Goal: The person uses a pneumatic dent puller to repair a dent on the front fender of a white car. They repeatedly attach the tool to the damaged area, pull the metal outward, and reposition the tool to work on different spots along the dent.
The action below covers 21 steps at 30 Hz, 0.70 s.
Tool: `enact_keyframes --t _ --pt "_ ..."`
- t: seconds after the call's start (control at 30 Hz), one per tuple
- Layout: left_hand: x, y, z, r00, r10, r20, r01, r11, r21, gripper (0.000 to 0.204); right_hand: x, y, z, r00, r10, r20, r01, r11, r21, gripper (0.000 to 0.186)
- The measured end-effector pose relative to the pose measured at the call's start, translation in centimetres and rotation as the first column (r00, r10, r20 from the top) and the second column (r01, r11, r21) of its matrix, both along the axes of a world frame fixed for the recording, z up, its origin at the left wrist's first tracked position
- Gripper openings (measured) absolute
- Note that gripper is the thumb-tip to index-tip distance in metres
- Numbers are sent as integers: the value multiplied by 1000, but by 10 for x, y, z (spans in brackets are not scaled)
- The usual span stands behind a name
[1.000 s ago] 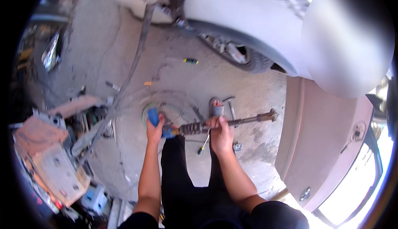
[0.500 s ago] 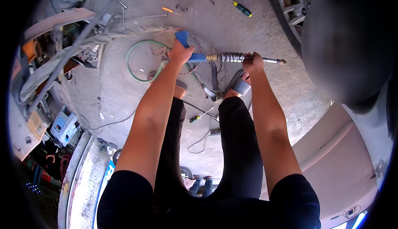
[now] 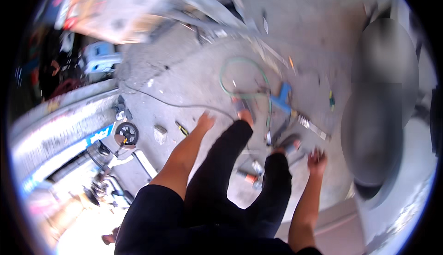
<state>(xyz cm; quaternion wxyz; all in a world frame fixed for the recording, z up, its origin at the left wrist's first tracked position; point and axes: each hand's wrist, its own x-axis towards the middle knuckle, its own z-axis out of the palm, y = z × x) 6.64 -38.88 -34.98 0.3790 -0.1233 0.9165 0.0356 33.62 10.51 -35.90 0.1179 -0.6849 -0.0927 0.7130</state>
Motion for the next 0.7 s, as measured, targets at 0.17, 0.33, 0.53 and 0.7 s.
enact_keyframes --t 0.17,0.33,0.53,0.7 --pt "122 -263 243 968 246 -44 -248 923 -293 45 24 16 121 913 407 25 -407 913 4 20" --pt "357 -403 368 216 844 -491 -870 394 296 40 -46 23 215 51 949 311 -998 39 44 22" --pt "551 -225 327 -186 959 -212 -941 -112 319 29 -138 53 310 230 955 186 -940 168 295 23" --pt "562 -134 287 581 710 397 -782 623 30 32 -149 -4 380 126 976 175 -753 -21 658 34"
